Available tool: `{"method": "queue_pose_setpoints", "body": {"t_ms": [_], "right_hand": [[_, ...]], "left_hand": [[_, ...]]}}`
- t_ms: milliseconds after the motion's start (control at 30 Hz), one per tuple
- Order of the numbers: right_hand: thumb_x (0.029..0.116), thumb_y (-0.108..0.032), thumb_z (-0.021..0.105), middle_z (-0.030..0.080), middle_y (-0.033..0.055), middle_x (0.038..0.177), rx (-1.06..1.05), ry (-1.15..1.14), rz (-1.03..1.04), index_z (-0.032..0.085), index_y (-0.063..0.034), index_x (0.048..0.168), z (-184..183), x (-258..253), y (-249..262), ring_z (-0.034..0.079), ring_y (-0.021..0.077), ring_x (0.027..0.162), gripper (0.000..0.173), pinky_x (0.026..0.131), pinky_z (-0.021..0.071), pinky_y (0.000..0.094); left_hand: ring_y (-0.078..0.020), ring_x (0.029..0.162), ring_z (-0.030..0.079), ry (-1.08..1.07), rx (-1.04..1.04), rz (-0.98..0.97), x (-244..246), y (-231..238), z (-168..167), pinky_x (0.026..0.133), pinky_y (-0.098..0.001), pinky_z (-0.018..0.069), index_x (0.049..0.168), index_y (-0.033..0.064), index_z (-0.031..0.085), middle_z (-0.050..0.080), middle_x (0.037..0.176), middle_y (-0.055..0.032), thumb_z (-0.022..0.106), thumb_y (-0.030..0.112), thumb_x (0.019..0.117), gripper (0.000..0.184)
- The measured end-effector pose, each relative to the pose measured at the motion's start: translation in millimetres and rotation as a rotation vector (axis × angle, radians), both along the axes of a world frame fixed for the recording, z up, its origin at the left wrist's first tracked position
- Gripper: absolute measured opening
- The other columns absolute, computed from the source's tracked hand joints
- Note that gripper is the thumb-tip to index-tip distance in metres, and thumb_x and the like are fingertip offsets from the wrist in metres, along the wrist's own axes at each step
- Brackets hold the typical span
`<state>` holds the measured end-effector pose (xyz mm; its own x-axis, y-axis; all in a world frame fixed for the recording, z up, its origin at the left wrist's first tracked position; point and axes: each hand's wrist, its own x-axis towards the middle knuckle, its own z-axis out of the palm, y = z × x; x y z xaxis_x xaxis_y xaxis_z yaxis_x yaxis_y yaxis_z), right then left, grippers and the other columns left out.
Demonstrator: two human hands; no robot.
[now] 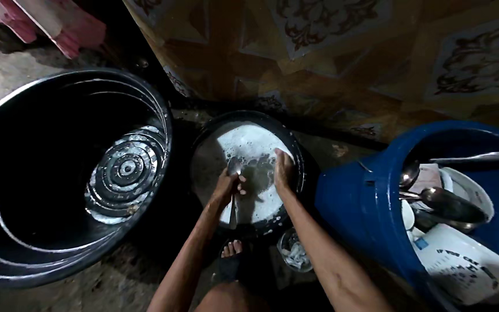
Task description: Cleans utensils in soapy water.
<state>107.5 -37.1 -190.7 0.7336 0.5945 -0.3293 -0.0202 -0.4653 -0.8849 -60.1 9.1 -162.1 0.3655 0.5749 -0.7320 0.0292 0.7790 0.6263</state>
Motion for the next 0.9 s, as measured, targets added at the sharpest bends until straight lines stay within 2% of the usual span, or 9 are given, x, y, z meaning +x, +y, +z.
{"method": "queue_pose_setpoints", "body": {"t_ms": [100,167,267,367,500,600,667,733,900], "right_hand": [[0.1100,-0.022,0.035,0.062,0.0106,0.105,0.144,0.703,-0.202,0.054,-0.0018,0.128,-10,-25,0,0.062,0.0162,0.088,0.033,0.075,0.0544,0.0341],[0.1107,-0.032,0.021,0.068,0.0131,0.106,0.348,0.997,-0.030,0.052,-0.0027,0.131,4,-37,-2,0.069,0.0234,0.088,0.047,0.075,0.0591,0.0421],[0.1126,-0.027,0.016,0.066,0.0131,0.127,0.379,0.785,0.210,0.051,0.0027,0.138,52,-52,-9,0.067,0.0177,0.108,0.052,0.091,0.0553,0.0334],[0.1077,-0.015,0.045,0.060,0.0233,0.131,0.171,0.278,0.257,0.049,0.0078,0.142,63,-64,-27,0.063,0.0218,0.111,0.041,0.096,0.0518,0.0341],[0.1001,-0.001,0.052,0.042,0.0271,0.152,0.034,0.260,0.337,0.023,0.0034,0.158,38,-79,-47,0.053,0.0306,0.131,0.065,0.106,0.0473,0.0401],[0.1067,-0.006,0.043,0.056,0.0246,0.142,-0.031,0.141,0.340,0.044,0.0025,0.151,46,-79,-52,0.061,0.0283,0.120,0.045,0.101,0.0484,0.0395],[0.1088,-0.011,0.040,0.063,0.0130,0.105,0.014,0.173,0.291,0.051,0.0028,0.145,50,-76,-55,0.056,0.0146,0.080,0.040,0.071,0.0474,0.0293],[0.1097,-0.013,0.037,0.045,-0.0029,0.075,0.126,0.453,0.230,0.046,0.0013,0.145,58,-68,-59,0.036,0.0022,0.052,0.040,0.046,0.0327,0.0190],[0.1104,-0.014,0.032,0.041,-0.0076,0.066,0.272,0.807,0.217,0.040,-0.0068,0.144,61,-51,-75,0.034,-0.0004,0.043,0.035,0.039,0.0331,0.0147]], "left_hand": [[-0.0222,0.085,0.069,-0.019,0.016,0.021,-4,2,-17,0.070,-0.0365,0.0602,0.153,0.0052,0.026,0.060,0.119,-0.0181,0.043,-0.011,0.0978,0.060],[-0.0167,0.091,0.061,0.055,0.097,-0.041,-3,1,-27,0.075,-0.0330,0.0538,0.157,0.0072,0.025,0.057,0.123,-0.0167,0.045,-0.008,0.0971,0.065],[-0.0103,0.086,0.060,0.014,0.125,-0.023,-2,-3,-23,0.077,-0.0276,0.0538,0.137,-0.0023,0.046,0.061,0.104,-0.0091,0.038,0.007,0.1091,0.030],[-0.0085,0.056,0.057,-0.071,0.044,0.111,20,2,-14,0.057,-0.0242,0.0546,0.102,0.0020,0.053,0.057,0.068,-0.0004,0.039,0.010,0.1088,0.018],[-0.0148,0.061,0.063,0.024,0.152,0.145,43,1,-5,0.057,-0.0294,0.0552,0.124,-0.0062,0.049,0.065,0.083,-0.0116,0.035,0.013,0.1108,0.027],[-0.0154,0.079,0.063,0.039,0.302,0.088,41,2,1,0.073,-0.0310,0.0534,0.146,-0.0074,0.036,0.064,0.111,-0.0179,0.036,0.001,0.1052,0.041],[-0.0125,0.079,0.062,-0.076,0.339,0.029,39,7,4,0.074,-0.0288,0.0538,0.146,-0.0045,0.036,0.062,0.110,-0.0138,0.041,0.007,0.1074,0.041],[-0.0118,0.075,0.063,-0.209,0.309,0.001,34,10,11,0.072,-0.0279,0.0563,0.148,-0.0010,0.035,0.062,0.101,-0.0082,0.042,0.013,0.1092,0.042],[-0.0191,0.081,0.071,-0.327,0.322,-0.070,36,5,27,0.077,-0.0337,0.0608,0.148,0.0012,0.032,0.069,0.095,-0.0130,0.054,-0.004,0.0984,0.054]]}}
